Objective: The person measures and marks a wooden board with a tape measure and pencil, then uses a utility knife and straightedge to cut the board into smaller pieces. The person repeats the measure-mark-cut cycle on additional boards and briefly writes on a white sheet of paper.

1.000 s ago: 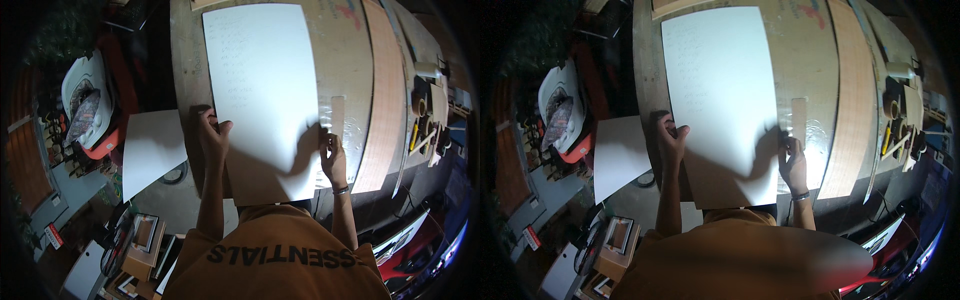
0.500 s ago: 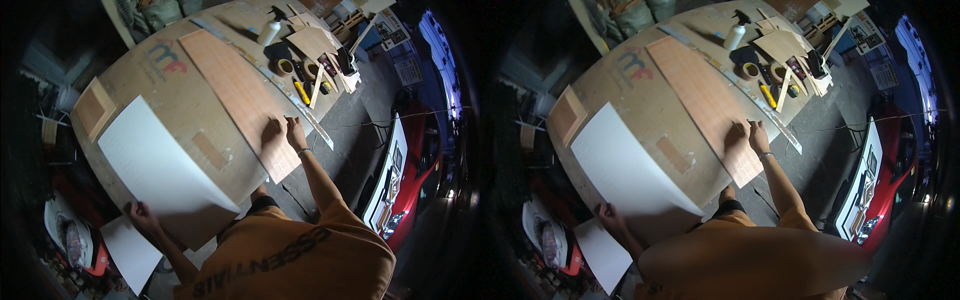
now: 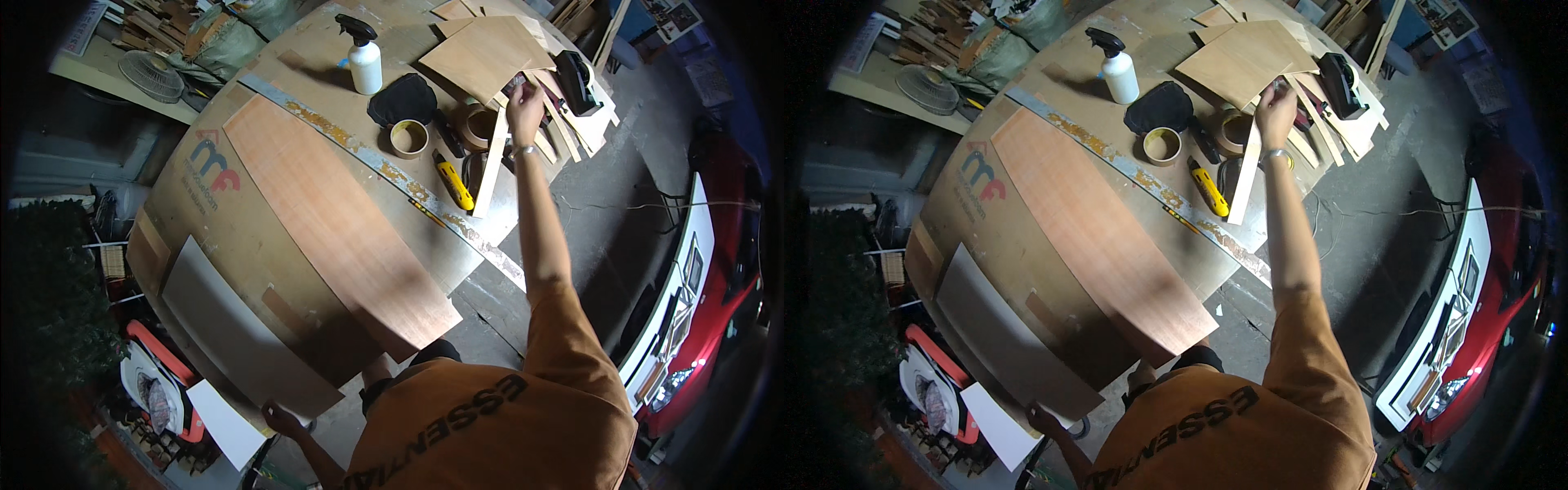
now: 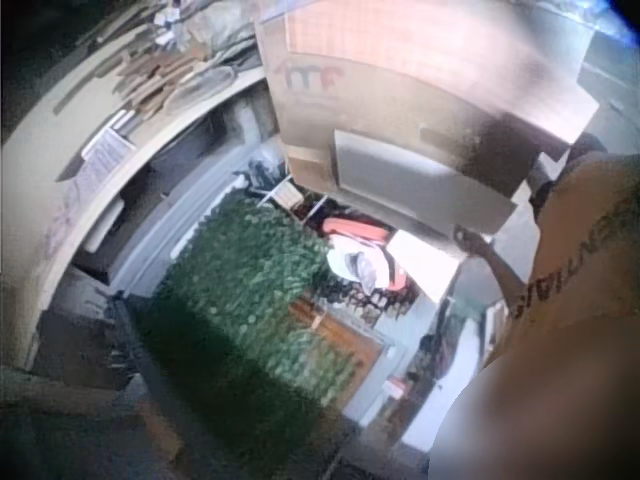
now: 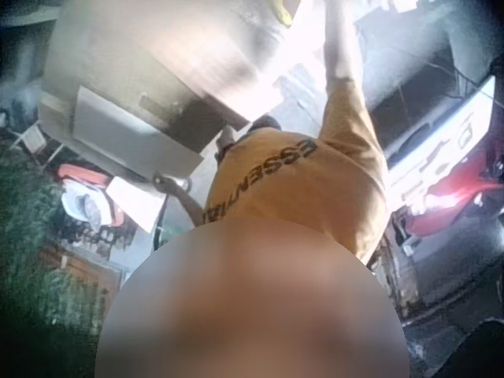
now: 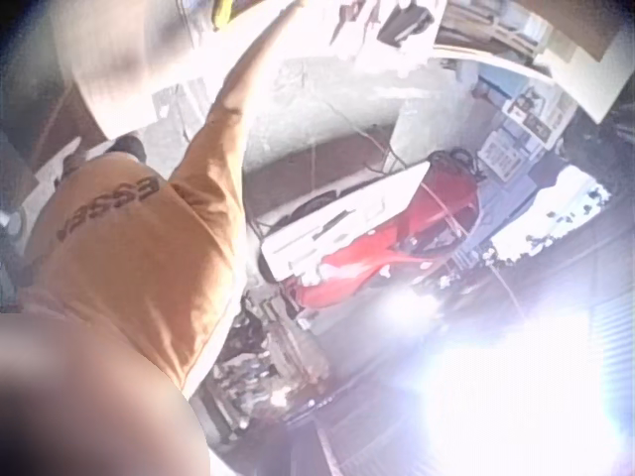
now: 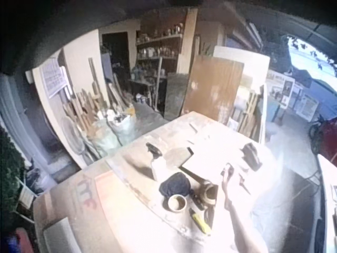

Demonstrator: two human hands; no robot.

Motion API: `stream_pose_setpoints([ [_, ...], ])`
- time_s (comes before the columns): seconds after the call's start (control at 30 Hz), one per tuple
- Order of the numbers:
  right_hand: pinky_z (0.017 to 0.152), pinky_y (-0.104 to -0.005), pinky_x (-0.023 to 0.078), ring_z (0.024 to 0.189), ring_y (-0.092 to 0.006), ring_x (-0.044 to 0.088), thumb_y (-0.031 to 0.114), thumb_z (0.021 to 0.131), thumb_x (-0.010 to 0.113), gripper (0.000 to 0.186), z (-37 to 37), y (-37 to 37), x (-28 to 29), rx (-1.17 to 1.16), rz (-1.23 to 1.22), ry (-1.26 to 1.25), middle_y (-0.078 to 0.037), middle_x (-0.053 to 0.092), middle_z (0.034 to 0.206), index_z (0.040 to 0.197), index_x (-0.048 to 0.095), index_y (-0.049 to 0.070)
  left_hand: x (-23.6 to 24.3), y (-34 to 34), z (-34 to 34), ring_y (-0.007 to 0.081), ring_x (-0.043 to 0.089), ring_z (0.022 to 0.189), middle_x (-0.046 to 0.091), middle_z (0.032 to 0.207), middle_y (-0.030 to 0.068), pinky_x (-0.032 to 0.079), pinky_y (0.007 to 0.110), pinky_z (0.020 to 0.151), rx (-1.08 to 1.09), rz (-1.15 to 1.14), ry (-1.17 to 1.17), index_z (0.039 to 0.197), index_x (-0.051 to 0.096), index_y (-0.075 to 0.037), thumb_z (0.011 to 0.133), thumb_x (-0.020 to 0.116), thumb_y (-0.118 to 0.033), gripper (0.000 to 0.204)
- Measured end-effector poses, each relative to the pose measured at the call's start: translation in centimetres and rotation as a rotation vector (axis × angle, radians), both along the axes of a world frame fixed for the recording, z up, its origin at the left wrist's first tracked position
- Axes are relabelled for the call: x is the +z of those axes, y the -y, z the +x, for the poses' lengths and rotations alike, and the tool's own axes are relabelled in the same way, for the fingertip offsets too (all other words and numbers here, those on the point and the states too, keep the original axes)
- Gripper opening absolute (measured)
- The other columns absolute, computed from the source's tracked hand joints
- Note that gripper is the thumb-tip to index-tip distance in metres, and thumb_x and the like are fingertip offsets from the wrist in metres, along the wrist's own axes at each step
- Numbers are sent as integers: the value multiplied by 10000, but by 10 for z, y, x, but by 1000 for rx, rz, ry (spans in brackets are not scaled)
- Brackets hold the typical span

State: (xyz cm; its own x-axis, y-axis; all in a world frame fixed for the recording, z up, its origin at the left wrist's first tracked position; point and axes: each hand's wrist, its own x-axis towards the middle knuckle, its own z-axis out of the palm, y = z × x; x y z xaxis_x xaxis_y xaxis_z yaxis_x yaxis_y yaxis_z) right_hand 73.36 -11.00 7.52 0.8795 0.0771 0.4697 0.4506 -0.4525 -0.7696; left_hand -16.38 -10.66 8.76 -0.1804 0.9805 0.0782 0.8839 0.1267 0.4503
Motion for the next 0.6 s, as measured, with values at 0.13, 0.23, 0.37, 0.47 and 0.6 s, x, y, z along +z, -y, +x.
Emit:
stream_pose_setpoints([
  [0.13, 891, -449, 546, 1031, -431, 701, 400, 851, 724, 611, 103, -5, -49, 5, -399, -510, -352, 691, 1074, 1111, 644, -147, 8, -2, 70, 283, 684, 919, 720, 984, 157, 534, 402, 820, -167, -133, 102, 1050, 702, 6, 1014, 599, -214, 246],
  [0.23, 690, -400, 515, 832, -249, 687, 370, 850, 775, 470, 126, -7, -82, 214, -168, -889, -177, 734, 919, 973, 739, -83, 8, -15, 123, 265, 684, 923, 722, 972, 139, 534, 396, 821, -215, -209, 75, 1050, 711, -8, 1008, 608, -203, 225],
  [0.37, 639, -350, 533, 815, -212, 696, 157, 838, 816, 222, 130, -15, -92, 225, 183, -959, -127, 747, 927, 971, 771, -15, 1, -25, 177, 244, 677, 924, 720, 955, 120, 529, 386, 826, -287, -318, 283, 1053, 716, -15, 1001, 636, -208, 216],
  [0.47, 675, -355, 577, 812, -228, 705, 74, 846, 778, 121, 132, -17, -77, 245, 235, -993, -86, 743, 920, 957, 749, 36, -8, -18, 205, 216, 667, 892, 715, 941, 101, 524, 361, 818, -438, -272, 303, 1058, 720, -23, 1002, 647, -208, 207],
  [0.6, 733, -375, 586, 836, -207, 693, 42, 910, 674, 104, 115, -10, -42, 392, 522, -1035, -80, 709, 943, 1011, 690, 60, -13, 3, 229, 177, 652, 854, 703, 943, 76, 523, 337, 807, -419, -464, 398, 1062, 725, -28, 1013, 638, -208, 206],
])
